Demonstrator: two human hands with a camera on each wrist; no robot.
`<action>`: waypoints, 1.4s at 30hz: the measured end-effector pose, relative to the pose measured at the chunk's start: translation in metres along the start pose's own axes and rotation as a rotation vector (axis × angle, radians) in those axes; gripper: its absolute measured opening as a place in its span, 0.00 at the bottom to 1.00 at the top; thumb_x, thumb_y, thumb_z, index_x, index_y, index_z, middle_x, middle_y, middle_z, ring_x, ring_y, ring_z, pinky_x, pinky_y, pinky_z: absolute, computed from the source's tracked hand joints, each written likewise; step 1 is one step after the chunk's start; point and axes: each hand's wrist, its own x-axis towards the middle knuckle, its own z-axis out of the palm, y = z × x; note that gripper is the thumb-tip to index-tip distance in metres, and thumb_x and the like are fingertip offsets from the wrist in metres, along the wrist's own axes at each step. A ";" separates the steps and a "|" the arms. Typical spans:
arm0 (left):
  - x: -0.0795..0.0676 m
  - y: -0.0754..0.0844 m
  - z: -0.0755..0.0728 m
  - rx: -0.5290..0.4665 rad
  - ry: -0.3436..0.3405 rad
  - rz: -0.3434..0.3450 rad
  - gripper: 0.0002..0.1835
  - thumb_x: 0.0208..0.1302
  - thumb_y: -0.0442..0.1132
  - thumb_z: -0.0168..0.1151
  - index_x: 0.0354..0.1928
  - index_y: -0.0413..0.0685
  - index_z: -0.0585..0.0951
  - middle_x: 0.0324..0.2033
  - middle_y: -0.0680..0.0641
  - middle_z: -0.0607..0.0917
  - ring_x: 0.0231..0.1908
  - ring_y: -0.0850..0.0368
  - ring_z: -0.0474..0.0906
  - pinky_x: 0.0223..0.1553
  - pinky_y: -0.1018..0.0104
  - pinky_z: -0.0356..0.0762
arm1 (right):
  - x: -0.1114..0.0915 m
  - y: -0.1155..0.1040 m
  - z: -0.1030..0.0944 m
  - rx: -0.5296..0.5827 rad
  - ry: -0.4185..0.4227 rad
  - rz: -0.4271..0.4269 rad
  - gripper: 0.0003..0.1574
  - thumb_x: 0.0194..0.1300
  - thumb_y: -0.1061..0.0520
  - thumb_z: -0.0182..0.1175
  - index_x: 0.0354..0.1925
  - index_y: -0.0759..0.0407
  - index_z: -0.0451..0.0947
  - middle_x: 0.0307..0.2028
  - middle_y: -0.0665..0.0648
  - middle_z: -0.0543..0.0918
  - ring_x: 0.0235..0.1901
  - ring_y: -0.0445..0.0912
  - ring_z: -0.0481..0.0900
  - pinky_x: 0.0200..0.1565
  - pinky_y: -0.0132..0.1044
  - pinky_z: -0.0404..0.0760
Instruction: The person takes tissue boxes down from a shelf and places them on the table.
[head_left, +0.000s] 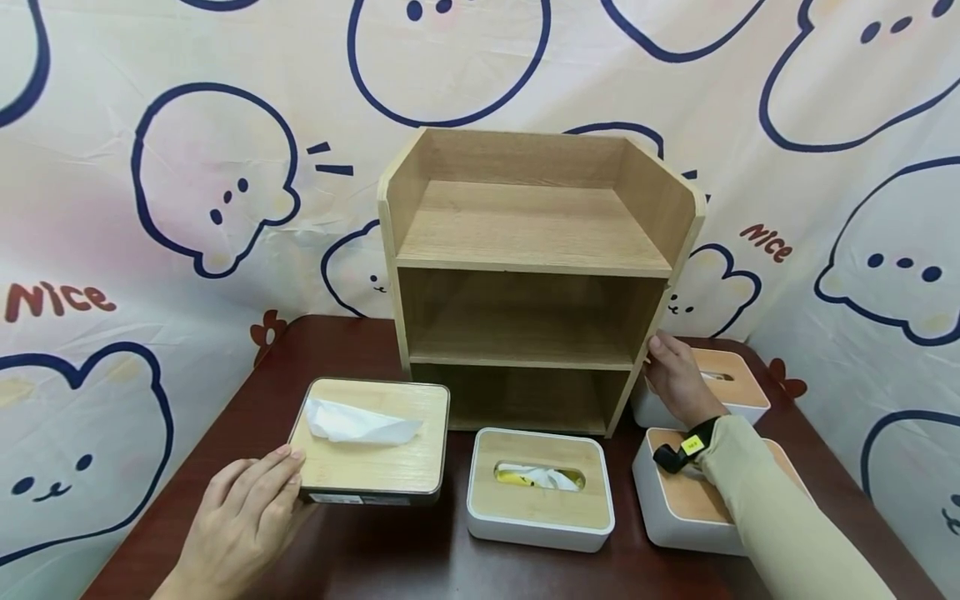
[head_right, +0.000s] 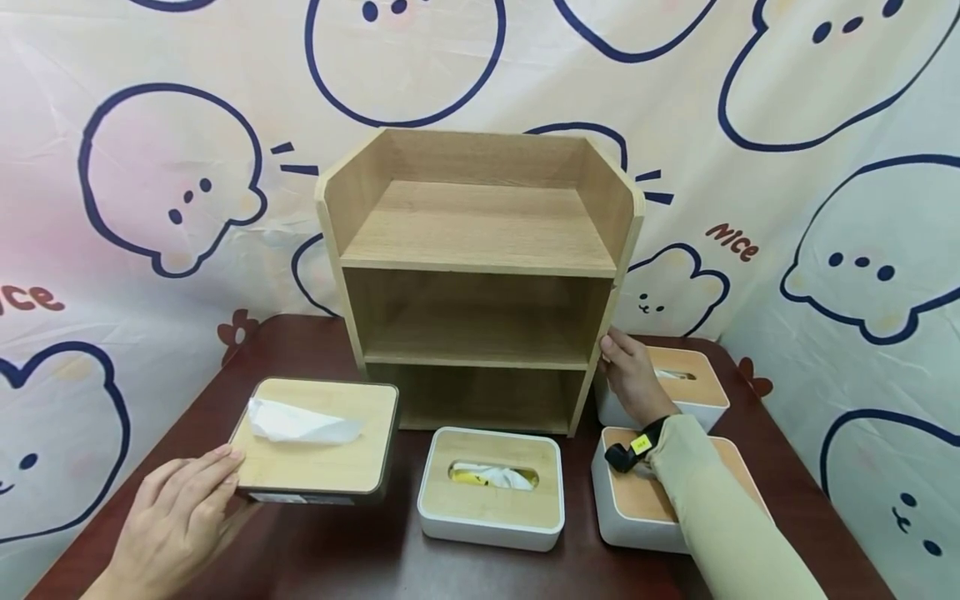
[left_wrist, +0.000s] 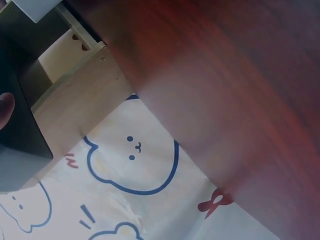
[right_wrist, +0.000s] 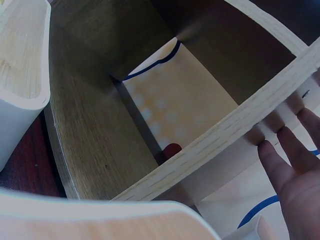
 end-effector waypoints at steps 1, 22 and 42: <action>-0.001 0.000 0.000 -0.004 -0.011 -0.001 0.24 0.79 0.47 0.39 0.35 0.34 0.75 0.44 0.33 0.82 0.41 0.38 0.79 0.38 0.45 0.69 | 0.000 0.000 0.000 -0.005 -0.001 0.001 0.32 0.77 0.49 0.47 0.73 0.58 0.59 0.67 0.55 0.66 0.64 0.46 0.64 0.58 0.34 0.69; -0.015 0.003 0.001 -0.052 -0.085 0.001 0.25 0.80 0.47 0.37 0.35 0.34 0.77 0.45 0.33 0.82 0.43 0.39 0.79 0.41 0.45 0.68 | -0.004 0.002 -0.001 -0.034 0.008 0.001 0.30 0.78 0.50 0.45 0.72 0.57 0.61 0.66 0.54 0.67 0.64 0.47 0.65 0.58 0.34 0.69; -0.026 -0.007 -0.002 -0.103 -0.238 0.049 0.24 0.81 0.43 0.34 0.37 0.36 0.77 0.48 0.34 0.81 0.48 0.38 0.77 0.45 0.44 0.67 | 0.001 -0.003 0.000 -0.012 -0.005 0.003 0.29 0.78 0.50 0.45 0.72 0.57 0.62 0.67 0.53 0.66 0.64 0.46 0.64 0.59 0.34 0.68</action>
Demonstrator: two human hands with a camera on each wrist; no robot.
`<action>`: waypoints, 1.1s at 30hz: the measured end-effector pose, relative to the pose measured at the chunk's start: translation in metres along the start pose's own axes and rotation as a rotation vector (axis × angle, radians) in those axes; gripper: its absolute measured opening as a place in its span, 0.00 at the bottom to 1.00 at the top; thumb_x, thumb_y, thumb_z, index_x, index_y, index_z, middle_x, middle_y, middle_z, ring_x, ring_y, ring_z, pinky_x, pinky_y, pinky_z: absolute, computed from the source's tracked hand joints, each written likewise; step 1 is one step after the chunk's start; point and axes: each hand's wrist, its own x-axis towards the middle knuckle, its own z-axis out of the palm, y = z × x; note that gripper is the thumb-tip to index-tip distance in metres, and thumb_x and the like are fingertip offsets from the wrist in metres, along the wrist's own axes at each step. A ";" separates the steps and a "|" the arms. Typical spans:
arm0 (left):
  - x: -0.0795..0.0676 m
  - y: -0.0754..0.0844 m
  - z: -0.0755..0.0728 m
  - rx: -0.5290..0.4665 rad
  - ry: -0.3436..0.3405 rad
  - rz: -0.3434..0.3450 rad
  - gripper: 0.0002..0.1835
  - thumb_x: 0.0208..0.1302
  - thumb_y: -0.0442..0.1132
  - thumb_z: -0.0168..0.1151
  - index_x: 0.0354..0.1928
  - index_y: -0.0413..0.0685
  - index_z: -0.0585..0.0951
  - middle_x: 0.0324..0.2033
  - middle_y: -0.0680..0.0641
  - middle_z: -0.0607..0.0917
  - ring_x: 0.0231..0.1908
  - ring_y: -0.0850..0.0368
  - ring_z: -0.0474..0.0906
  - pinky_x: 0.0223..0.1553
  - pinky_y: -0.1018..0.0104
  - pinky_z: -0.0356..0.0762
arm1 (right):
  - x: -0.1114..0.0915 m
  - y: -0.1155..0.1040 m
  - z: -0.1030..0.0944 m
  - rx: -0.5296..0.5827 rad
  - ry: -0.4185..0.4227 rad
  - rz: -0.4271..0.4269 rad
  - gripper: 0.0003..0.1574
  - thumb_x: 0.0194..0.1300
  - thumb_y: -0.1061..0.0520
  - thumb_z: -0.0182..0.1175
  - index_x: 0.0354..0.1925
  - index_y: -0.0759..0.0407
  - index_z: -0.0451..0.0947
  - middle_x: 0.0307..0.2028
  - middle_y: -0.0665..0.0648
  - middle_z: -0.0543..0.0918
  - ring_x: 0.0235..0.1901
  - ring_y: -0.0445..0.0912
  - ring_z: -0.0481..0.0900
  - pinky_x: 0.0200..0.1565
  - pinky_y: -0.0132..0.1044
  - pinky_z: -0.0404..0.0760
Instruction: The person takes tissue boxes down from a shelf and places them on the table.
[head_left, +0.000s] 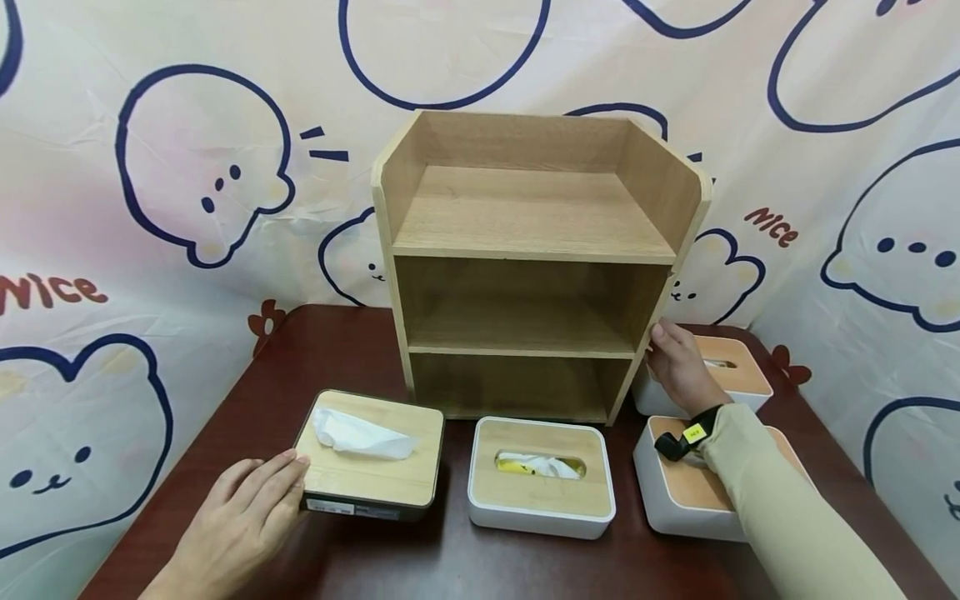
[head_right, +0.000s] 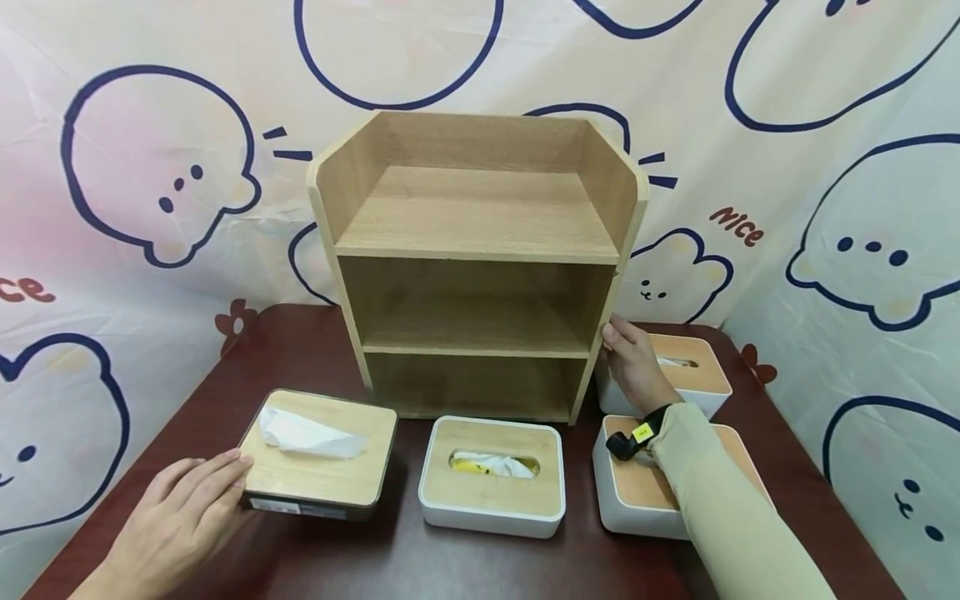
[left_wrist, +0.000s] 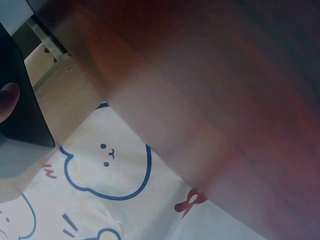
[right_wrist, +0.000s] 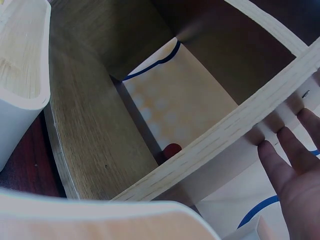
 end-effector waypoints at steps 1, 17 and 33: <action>0.000 0.000 0.000 -0.003 -0.008 -0.003 0.24 0.81 0.44 0.34 0.37 0.36 0.77 0.48 0.34 0.81 0.48 0.38 0.77 0.45 0.44 0.67 | 0.000 0.000 0.000 0.003 0.002 0.003 0.30 0.78 0.50 0.45 0.72 0.57 0.62 0.67 0.53 0.66 0.64 0.46 0.64 0.59 0.34 0.68; -0.002 -0.001 0.001 -0.031 -0.094 0.022 0.24 0.80 0.37 0.28 0.39 0.38 0.78 0.48 0.35 0.82 0.48 0.39 0.77 0.46 0.43 0.68 | 0.000 0.002 0.000 0.002 0.018 -0.003 0.28 0.78 0.50 0.46 0.71 0.56 0.64 0.66 0.54 0.67 0.64 0.47 0.64 0.59 0.34 0.68; -0.005 -0.004 0.001 0.006 -0.228 0.055 0.28 0.80 0.33 0.22 0.42 0.38 0.78 0.48 0.36 0.82 0.48 0.41 0.78 0.46 0.46 0.70 | 0.000 0.002 0.001 0.028 0.028 -0.044 0.21 0.77 0.51 0.49 0.63 0.51 0.76 0.59 0.51 0.75 0.57 0.44 0.72 0.55 0.36 0.72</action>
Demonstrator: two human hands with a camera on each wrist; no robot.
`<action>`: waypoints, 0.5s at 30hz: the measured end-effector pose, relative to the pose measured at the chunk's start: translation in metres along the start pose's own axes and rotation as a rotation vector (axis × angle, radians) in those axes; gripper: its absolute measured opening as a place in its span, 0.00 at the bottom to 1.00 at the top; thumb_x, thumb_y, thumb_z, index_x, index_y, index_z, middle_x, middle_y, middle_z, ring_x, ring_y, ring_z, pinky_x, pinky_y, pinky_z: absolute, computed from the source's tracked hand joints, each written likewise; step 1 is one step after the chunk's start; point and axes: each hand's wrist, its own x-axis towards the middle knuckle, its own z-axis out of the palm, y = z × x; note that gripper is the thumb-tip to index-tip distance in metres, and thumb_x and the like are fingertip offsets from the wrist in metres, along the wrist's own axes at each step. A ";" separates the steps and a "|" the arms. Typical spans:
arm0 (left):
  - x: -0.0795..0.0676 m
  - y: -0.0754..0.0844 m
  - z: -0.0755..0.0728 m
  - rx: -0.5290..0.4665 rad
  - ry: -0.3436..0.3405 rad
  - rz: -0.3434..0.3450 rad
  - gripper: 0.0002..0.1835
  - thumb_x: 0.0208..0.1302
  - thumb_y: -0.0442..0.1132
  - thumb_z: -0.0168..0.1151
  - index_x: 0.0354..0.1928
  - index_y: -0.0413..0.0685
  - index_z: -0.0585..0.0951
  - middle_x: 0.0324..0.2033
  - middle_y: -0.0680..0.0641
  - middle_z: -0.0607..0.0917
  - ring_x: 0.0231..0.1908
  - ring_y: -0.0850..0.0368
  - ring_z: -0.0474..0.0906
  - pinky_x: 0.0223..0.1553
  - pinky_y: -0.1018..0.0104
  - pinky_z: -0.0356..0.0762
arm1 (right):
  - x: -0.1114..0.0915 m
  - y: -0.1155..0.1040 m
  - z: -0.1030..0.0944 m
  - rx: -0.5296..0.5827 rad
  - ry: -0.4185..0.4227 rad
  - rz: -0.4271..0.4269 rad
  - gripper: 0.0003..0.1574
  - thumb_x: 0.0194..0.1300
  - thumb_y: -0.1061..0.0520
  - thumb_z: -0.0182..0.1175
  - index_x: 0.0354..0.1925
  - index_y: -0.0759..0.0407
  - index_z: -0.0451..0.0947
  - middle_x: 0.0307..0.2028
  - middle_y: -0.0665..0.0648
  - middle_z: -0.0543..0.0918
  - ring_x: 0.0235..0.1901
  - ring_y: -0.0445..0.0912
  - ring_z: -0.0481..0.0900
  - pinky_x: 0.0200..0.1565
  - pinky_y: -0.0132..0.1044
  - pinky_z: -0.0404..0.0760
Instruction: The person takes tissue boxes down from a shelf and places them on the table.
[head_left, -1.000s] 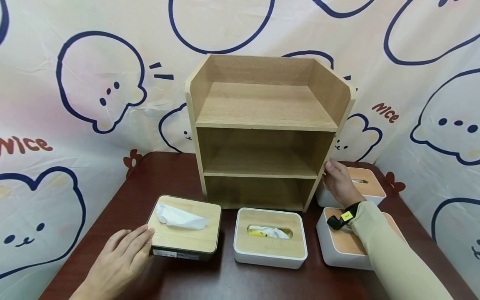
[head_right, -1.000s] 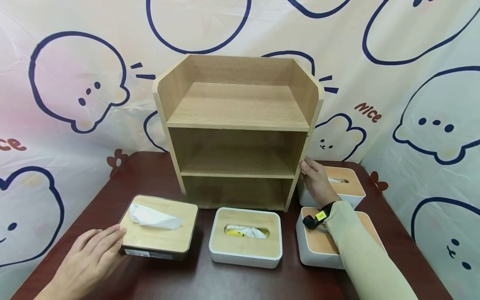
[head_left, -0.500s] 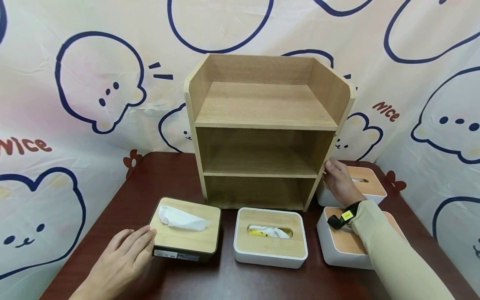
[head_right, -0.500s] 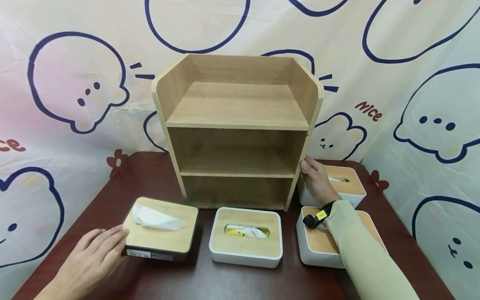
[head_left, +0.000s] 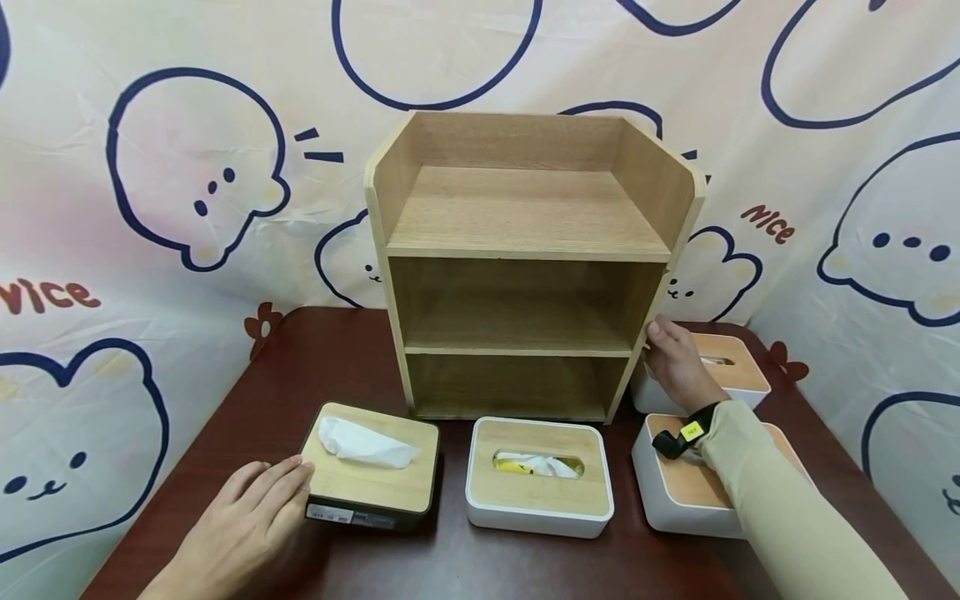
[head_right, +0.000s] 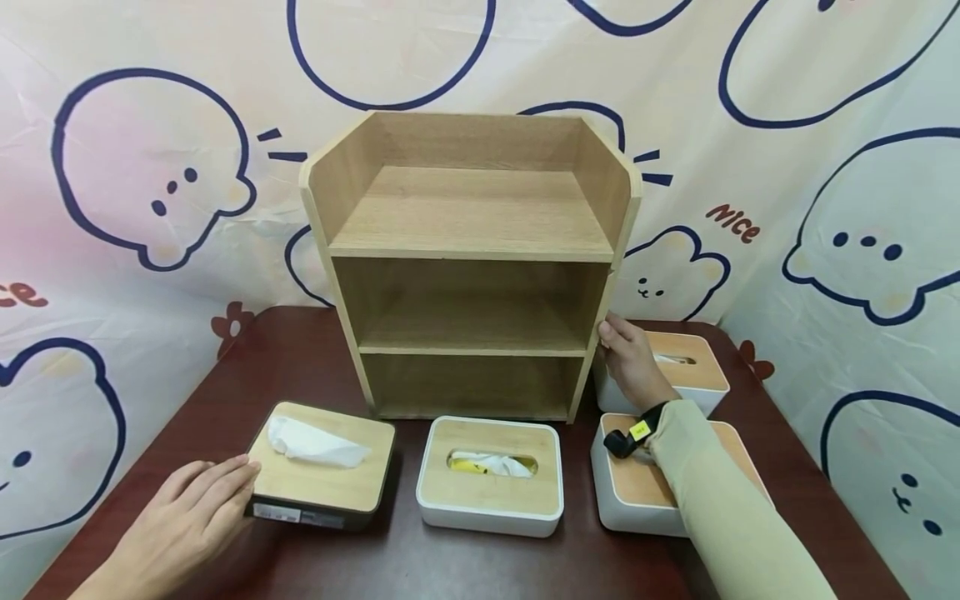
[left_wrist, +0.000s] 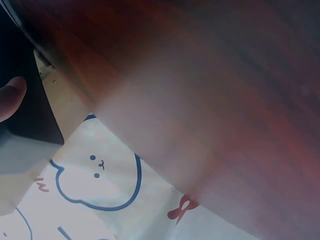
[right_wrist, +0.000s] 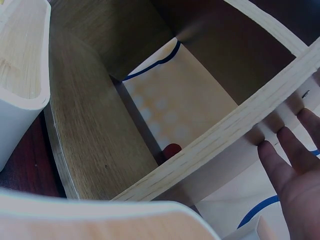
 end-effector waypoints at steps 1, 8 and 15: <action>0.000 0.000 0.000 0.002 -0.006 0.001 0.28 0.80 0.33 0.21 0.41 0.38 0.78 0.48 0.36 0.82 0.48 0.41 0.78 0.46 0.45 0.70 | 0.000 0.000 0.000 0.002 -0.004 -0.003 0.22 0.77 0.51 0.49 0.63 0.52 0.75 0.59 0.52 0.74 0.57 0.44 0.72 0.55 0.36 0.71; 0.002 -0.001 -0.001 -0.006 -0.023 -0.016 0.28 0.79 0.34 0.20 0.39 0.38 0.76 0.47 0.35 0.81 0.48 0.40 0.77 0.44 0.44 0.71 | 0.001 -0.001 0.001 -0.012 -0.020 0.007 0.25 0.77 0.51 0.48 0.68 0.55 0.70 0.62 0.52 0.73 0.60 0.45 0.70 0.57 0.35 0.70; 0.001 -0.001 -0.001 0.003 -0.027 -0.009 0.26 0.80 0.34 0.22 0.38 0.37 0.75 0.48 0.35 0.80 0.49 0.39 0.76 0.44 0.44 0.71 | 0.000 0.000 -0.001 0.004 -0.021 0.004 0.25 0.77 0.51 0.48 0.67 0.55 0.71 0.61 0.52 0.73 0.59 0.45 0.70 0.57 0.35 0.70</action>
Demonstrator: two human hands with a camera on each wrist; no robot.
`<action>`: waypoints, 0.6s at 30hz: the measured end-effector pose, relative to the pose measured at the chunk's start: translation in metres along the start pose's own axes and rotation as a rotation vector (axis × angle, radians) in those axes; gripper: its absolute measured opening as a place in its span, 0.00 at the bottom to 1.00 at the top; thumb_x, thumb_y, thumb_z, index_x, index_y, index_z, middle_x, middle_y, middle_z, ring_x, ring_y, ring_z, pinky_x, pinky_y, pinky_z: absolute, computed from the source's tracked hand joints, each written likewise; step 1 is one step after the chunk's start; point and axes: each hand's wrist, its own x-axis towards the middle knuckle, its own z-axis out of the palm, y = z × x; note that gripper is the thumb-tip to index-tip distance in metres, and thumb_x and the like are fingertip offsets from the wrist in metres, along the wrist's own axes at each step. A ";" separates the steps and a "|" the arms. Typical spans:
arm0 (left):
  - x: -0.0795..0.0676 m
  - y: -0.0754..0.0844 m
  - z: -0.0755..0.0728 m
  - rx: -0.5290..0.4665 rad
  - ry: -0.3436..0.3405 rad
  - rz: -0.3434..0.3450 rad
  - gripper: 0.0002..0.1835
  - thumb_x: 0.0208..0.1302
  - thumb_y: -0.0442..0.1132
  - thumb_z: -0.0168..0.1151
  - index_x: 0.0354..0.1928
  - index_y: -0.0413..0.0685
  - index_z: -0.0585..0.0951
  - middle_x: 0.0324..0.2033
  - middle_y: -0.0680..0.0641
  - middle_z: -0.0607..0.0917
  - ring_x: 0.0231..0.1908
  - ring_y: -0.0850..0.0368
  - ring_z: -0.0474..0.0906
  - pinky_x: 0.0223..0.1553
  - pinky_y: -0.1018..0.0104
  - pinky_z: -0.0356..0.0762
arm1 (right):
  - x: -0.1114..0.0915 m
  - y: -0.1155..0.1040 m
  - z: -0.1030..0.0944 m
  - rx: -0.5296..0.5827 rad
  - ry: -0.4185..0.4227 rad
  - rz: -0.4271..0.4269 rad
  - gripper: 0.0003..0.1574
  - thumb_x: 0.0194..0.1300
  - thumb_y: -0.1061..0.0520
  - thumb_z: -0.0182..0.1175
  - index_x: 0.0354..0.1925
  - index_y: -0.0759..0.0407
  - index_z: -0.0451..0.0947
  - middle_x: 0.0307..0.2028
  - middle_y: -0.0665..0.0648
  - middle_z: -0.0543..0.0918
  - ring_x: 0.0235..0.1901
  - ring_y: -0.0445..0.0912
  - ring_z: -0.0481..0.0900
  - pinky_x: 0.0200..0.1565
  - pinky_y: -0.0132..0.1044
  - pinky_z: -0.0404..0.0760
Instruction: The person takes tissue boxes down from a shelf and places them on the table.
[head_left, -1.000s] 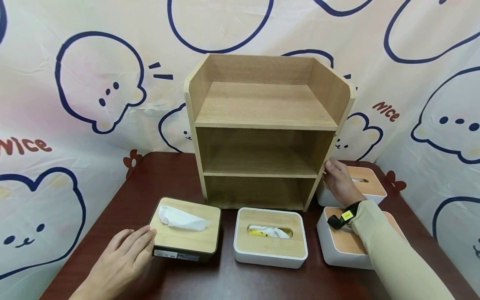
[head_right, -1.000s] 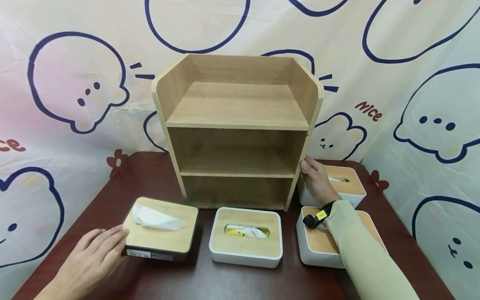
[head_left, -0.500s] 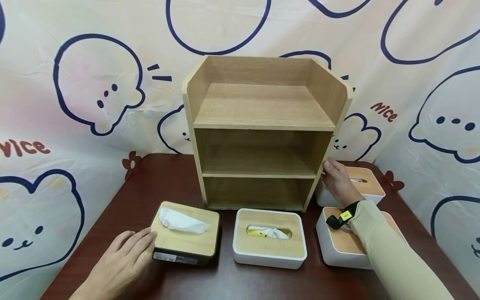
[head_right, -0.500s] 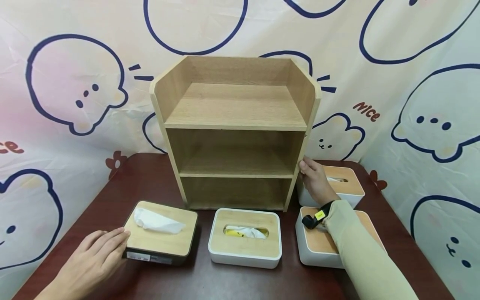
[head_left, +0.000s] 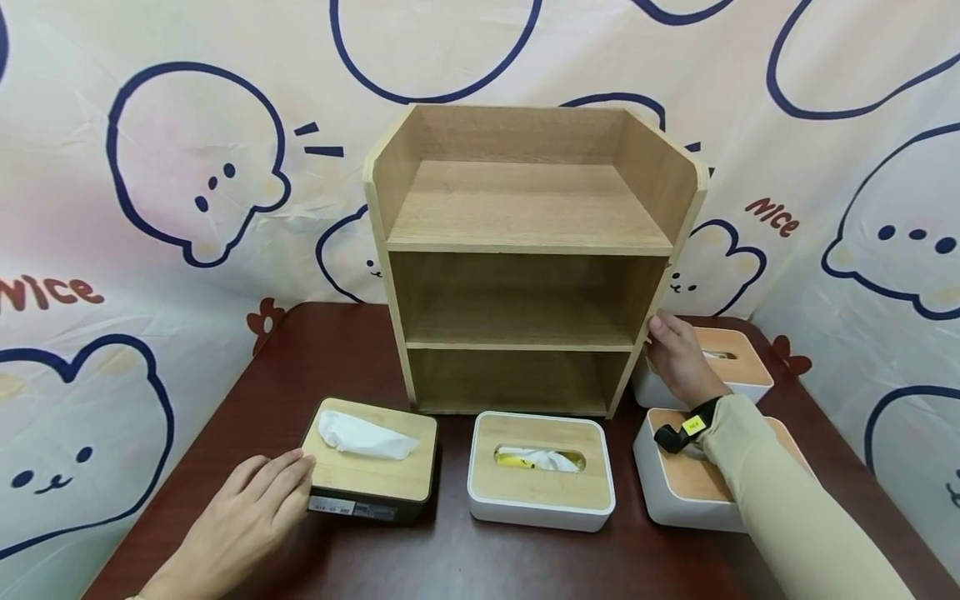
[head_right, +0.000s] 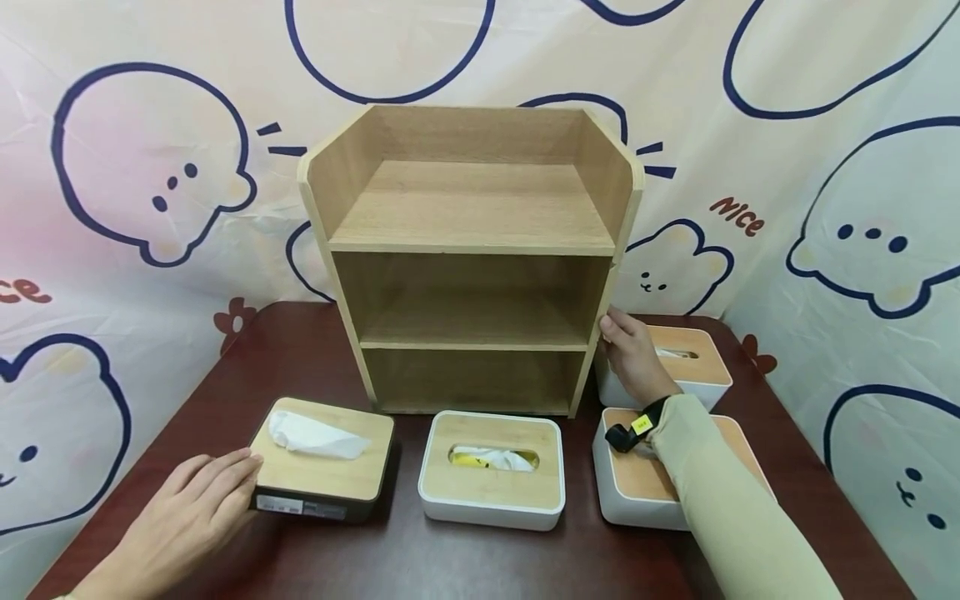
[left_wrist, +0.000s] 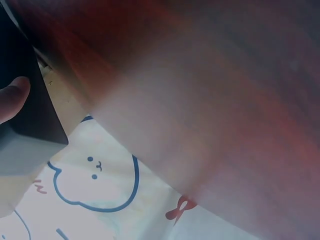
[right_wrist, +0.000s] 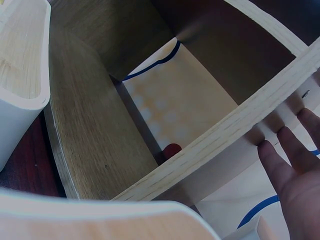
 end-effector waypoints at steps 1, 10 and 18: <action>0.000 0.000 0.001 0.003 -0.002 0.000 0.26 0.79 0.34 0.22 0.38 0.37 0.75 0.48 0.35 0.80 0.49 0.39 0.76 0.44 0.44 0.71 | 0.000 0.000 0.000 -0.001 0.002 0.000 0.25 0.77 0.51 0.48 0.67 0.55 0.70 0.61 0.52 0.73 0.59 0.45 0.70 0.57 0.35 0.70; -0.003 0.000 -0.002 -0.010 -0.026 0.012 0.28 0.79 0.33 0.19 0.38 0.37 0.75 0.48 0.34 0.80 0.48 0.39 0.76 0.43 0.44 0.72 | 0.000 0.000 -0.001 0.009 -0.015 0.015 0.25 0.77 0.50 0.48 0.68 0.55 0.70 0.61 0.53 0.73 0.59 0.45 0.70 0.57 0.35 0.70; -0.008 0.000 -0.002 0.000 -0.016 0.038 0.25 0.79 0.33 0.22 0.38 0.36 0.74 0.46 0.34 0.80 0.46 0.39 0.77 0.43 0.47 0.72 | 0.000 -0.001 0.000 0.007 -0.002 0.002 0.26 0.77 0.50 0.49 0.67 0.56 0.70 0.61 0.53 0.73 0.59 0.45 0.70 0.57 0.35 0.70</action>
